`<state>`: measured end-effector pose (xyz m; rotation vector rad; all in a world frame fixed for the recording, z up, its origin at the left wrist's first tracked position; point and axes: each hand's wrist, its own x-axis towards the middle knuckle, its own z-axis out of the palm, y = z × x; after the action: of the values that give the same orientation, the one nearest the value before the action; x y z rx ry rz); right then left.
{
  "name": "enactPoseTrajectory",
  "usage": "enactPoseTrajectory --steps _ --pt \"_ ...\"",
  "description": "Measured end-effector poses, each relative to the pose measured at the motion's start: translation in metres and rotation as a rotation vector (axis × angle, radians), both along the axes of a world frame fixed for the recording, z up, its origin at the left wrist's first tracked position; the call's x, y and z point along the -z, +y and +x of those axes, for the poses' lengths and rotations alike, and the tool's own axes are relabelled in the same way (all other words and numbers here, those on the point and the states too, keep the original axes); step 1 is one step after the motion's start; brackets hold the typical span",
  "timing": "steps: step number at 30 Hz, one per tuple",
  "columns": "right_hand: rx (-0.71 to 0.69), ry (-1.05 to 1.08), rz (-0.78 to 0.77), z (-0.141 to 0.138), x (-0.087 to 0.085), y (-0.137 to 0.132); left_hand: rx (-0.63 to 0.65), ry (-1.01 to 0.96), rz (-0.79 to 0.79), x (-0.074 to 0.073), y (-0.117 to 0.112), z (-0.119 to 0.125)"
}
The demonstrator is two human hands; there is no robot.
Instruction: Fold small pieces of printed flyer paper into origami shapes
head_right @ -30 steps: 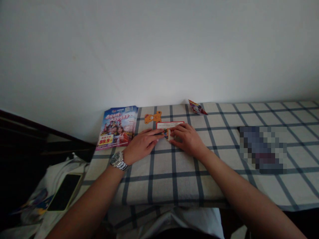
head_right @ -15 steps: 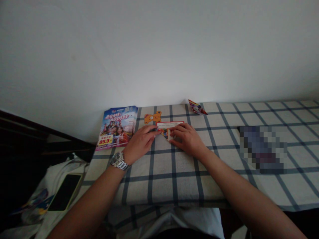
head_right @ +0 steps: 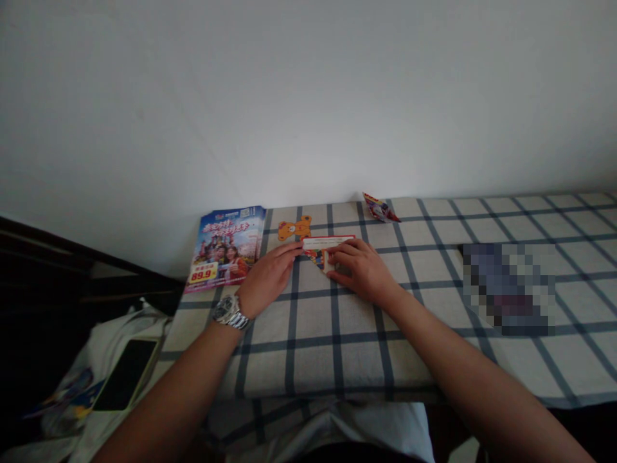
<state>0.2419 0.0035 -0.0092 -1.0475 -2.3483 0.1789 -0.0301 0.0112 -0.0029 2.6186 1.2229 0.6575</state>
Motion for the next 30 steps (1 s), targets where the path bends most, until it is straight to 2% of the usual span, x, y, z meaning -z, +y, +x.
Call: enactPoseTrajectory --steps 10,30 --pt "0.001 0.015 0.003 -0.001 0.003 0.001 -0.034 0.059 0.043 -0.005 -0.001 0.001" --pt "-0.03 0.024 -0.011 -0.007 -0.001 0.002 -0.182 -0.003 0.065 -0.006 -0.001 0.011"
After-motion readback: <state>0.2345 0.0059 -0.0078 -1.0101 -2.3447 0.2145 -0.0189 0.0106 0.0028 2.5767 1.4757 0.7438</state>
